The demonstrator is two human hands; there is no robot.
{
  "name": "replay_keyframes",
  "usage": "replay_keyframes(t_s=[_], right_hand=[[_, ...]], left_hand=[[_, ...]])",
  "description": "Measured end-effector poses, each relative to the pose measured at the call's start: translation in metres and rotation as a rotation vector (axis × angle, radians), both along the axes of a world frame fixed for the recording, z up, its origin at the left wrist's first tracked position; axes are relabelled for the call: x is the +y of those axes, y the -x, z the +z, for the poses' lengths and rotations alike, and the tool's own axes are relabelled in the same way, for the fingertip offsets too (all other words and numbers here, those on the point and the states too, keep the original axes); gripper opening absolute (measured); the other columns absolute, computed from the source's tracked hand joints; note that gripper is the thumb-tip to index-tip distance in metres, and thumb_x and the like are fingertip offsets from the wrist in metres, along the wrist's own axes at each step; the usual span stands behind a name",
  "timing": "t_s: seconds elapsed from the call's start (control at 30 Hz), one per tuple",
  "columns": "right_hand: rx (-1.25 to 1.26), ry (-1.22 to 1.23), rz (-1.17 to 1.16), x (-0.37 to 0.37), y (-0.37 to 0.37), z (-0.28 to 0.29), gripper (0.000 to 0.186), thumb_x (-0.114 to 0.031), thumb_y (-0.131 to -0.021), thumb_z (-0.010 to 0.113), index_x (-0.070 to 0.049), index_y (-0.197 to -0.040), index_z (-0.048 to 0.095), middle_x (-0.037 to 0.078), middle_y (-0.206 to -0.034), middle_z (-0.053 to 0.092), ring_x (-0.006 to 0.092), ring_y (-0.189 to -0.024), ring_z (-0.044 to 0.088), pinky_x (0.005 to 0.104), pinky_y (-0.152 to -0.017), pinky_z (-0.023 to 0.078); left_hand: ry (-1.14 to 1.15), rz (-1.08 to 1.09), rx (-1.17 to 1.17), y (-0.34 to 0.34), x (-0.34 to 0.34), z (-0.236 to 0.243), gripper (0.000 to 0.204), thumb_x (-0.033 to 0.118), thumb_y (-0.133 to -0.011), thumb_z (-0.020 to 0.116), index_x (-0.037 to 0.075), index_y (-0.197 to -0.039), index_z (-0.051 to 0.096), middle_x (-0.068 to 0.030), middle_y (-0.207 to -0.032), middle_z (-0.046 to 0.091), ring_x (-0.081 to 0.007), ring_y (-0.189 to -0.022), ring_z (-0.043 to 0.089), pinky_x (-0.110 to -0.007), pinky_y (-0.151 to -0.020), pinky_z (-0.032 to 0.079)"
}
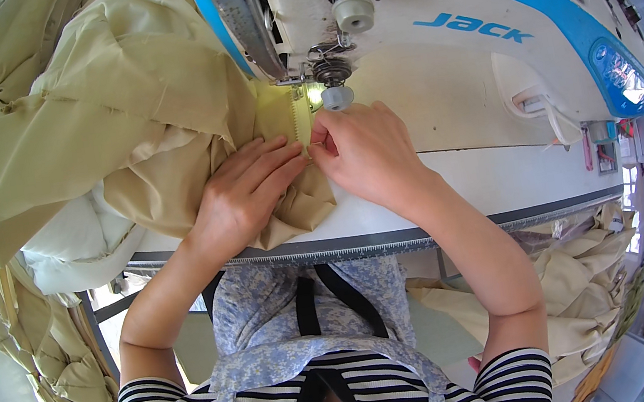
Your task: The person sews a beige puffer jacket using a sewing machine, guiding the fabric under the needle and stitching along the edges. The person repeatedly adjusts and repositions the jacket to align seams and continues sewing different sections.
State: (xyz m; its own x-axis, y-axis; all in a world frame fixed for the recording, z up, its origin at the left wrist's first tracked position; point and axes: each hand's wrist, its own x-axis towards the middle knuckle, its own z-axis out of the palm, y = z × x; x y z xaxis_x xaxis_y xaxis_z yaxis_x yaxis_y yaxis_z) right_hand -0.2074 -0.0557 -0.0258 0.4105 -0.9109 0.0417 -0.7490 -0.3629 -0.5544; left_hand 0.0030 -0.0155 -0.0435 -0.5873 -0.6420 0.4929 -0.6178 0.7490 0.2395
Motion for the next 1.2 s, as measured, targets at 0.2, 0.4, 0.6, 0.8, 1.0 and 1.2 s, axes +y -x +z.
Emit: replay_keyframes(t_s=[0.2, 0.4, 0.6, 0.8, 1.0, 1.2], right_hand=[[-0.022, 0.063, -0.039, 0.001, 0.005, 0.002, 0.008, -0.012, -0.083, 0.071, -0.006, -0.083, 0.065, 0.007, -0.084, 0.069, 0.0242, -0.074, 0.067, 0.0383, -0.065, 0.051], [-0.073, 0.587, 0.322, 0.01, 0.024, -0.008, 0.016, -0.005, -0.078, 0.066, -0.008, -0.092, 0.073, 0.002, -0.106, 0.071, 0.018, -0.098, 0.065, 0.0354, -0.084, 0.049], [0.016, 0.667, 0.359, 0.01, 0.026, -0.018, 0.022, -0.008, -0.076, 0.067, -0.008, -0.097, 0.074, -0.001, -0.104, 0.071, 0.0153, -0.097, 0.064, 0.0345, -0.086, 0.046], [0.06, 0.689, 0.337, 0.006, 0.022, -0.014, 0.019, -0.01, -0.076, 0.068, -0.009, -0.094, 0.074, -0.003, -0.101, 0.071, 0.0148, -0.093, 0.063, 0.0351, -0.086, 0.045], [0.081, 0.711, 0.282, -0.009, 0.017, -0.019, 0.015, -0.011, -0.08, 0.068, -0.01, -0.093, 0.075, -0.002, -0.095, 0.072, 0.0165, -0.088, 0.062, 0.0359, -0.088, 0.044], [0.102, 0.737, 0.269, -0.021, 0.017, -0.025, 0.015, -0.011, -0.082, 0.068, -0.009, -0.095, 0.076, 0.003, -0.093, 0.072, 0.0186, -0.084, 0.063, 0.0368, -0.086, 0.045]], left_hand=[[0.023, 0.008, -0.061, 0.003, 0.002, 0.005, 0.038, 0.009, -0.076, 0.063, 0.004, -0.113, 0.07, -0.0099, -0.118, 0.068, -0.0293, -0.113, 0.065, -0.044, -0.098, 0.054], [0.043, 0.01, -0.05, 0.003, 0.002, 0.005, 0.039, 0.009, -0.076, 0.064, 0.004, -0.114, 0.069, -0.0094, -0.118, 0.067, -0.0291, -0.113, 0.065, -0.043, -0.098, 0.054], [0.01, -0.002, -0.066, 0.001, 0.001, 0.002, 0.037, 0.01, -0.077, 0.062, 0.003, -0.113, 0.068, -0.01, -0.119, 0.064, -0.0286, -0.116, 0.062, -0.043, -0.1, 0.052], [0.04, -0.027, -0.069, -0.002, -0.008, -0.001, 0.037, 0.011, -0.077, 0.062, 0.004, -0.113, 0.067, -0.0095, -0.116, 0.064, -0.0276, -0.114, 0.062, -0.042, -0.1, 0.051], [0.066, -0.038, -0.05, -0.007, -0.035, -0.001, 0.038, 0.01, -0.074, 0.064, 0.008, -0.112, 0.071, -0.0059, -0.113, 0.068, -0.0266, -0.105, 0.065, -0.04, -0.091, 0.054], [0.07, -0.078, -0.027, -0.011, -0.052, -0.001, 0.038, 0.009, -0.075, 0.065, 0.008, -0.112, 0.071, -0.0057, -0.113, 0.068, -0.027, -0.102, 0.066, -0.039, -0.089, 0.053]])
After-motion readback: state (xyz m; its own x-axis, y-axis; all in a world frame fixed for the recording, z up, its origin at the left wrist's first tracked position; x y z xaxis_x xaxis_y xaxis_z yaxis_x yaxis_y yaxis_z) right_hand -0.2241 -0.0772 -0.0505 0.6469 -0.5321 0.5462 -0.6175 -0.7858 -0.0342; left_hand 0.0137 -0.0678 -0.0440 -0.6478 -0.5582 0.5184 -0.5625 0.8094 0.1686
